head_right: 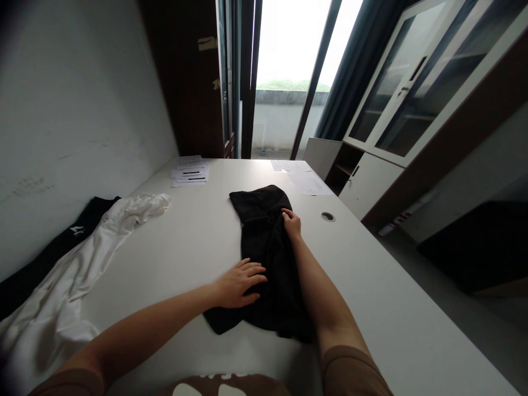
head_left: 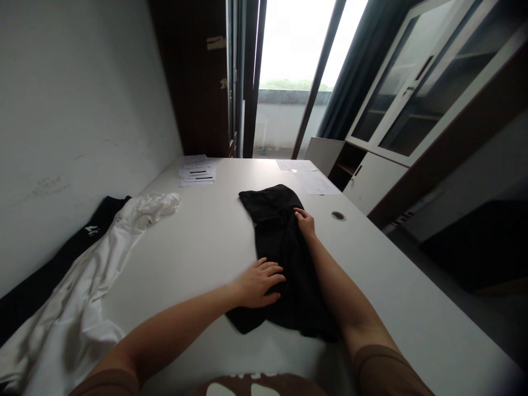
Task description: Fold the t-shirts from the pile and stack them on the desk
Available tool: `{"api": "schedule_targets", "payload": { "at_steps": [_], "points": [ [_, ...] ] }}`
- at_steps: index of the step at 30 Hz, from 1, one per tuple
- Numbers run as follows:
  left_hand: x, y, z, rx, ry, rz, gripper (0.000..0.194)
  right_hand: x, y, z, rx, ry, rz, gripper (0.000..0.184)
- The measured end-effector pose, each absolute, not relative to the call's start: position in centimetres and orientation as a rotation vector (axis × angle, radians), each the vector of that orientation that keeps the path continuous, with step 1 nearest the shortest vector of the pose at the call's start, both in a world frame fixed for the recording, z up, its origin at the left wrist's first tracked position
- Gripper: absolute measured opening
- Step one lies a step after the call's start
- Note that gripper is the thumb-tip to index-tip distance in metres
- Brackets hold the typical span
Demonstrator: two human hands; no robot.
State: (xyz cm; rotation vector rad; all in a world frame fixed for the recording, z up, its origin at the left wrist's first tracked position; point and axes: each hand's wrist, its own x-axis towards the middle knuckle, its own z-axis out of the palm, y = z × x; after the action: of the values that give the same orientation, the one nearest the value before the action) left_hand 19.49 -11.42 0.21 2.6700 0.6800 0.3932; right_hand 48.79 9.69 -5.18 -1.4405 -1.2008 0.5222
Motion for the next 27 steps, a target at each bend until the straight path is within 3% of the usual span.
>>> {"api": "schedule_targets", "payload": {
  "at_steps": [13, 21, 27],
  "points": [
    [20.1, -14.6, 0.8, 2.784, 0.518, 0.326, 0.067, 50.0, 9.5, -3.7, -1.280, -1.119, 0.664, 0.048],
    [20.2, -12.9, 2.3, 2.562, 0.342, 0.375, 0.038, 46.8, 9.7, 0.5, -1.229, -0.949, 0.728, 0.051],
    [16.8, -5.6, 2.1, 1.682, 0.896, 1.000, 0.025, 39.4, 12.9, 3.6, -1.246, -0.984, 0.797, 0.059]
  ]
}}
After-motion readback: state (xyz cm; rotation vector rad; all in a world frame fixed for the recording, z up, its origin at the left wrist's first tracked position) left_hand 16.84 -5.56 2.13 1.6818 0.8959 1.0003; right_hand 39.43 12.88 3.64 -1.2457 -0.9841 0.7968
